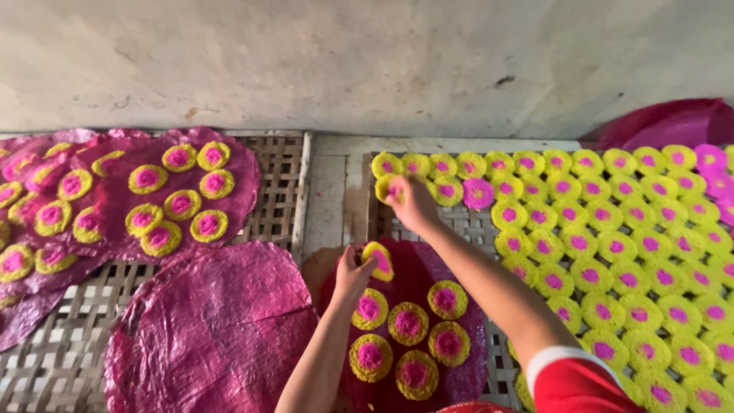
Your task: The person arranges small pink and yellow circular items onto larger purple mats on wooden trays.
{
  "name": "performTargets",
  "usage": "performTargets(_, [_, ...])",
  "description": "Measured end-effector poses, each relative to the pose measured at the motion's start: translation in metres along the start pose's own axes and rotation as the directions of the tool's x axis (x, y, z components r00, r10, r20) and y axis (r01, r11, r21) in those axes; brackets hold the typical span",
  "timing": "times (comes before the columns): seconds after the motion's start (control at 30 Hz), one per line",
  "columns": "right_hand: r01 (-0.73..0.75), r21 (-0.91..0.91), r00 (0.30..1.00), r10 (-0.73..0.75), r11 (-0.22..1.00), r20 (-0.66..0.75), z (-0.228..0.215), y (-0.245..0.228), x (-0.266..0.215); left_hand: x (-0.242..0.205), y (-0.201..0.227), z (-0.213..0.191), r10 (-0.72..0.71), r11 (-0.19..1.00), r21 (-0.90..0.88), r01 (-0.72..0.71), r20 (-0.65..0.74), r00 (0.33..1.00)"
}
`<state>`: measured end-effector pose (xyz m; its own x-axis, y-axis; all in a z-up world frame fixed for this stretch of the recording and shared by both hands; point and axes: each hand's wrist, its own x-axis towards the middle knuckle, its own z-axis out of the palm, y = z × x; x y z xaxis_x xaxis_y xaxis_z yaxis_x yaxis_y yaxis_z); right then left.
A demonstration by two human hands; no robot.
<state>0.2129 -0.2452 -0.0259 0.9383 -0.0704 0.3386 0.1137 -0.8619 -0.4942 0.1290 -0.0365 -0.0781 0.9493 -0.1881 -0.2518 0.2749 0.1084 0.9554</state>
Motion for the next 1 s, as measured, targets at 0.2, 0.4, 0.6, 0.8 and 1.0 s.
performTargets(0.2, [-0.554,0.687,0.796,0.057,0.471,0.603,-0.038,0.037,-0.114,-0.002,-0.001,0.050,0.104,0.986,-0.150,-0.079,0.172,0.980])
performTargets(0.4, [-0.653,0.698,0.740,0.447,0.294,0.503,-0.054,0.155,-0.117,-0.024,0.009,0.088,0.325,0.796,0.392,-0.461,0.367,0.872])
performTargets(0.6, [-0.474,0.084,0.880,0.469,0.877,0.072,-0.072,0.201,-0.109,-0.062,0.006,0.109,0.204,0.425,0.722,-0.547,0.512,0.834])
performTargets(0.8, [-0.319,-0.085,0.948,0.315,0.944,-0.053,-0.084,0.180,-0.098,-0.063,-0.002,0.121,0.013,0.383,0.828,-0.409,0.438,0.899])
performTargets(1.0, [-0.106,-0.516,0.947,-0.073,0.850,-0.314,-0.107,0.143,-0.093,-0.059,-0.005,0.130,0.006,0.225,0.857,-0.463,0.474,0.880])
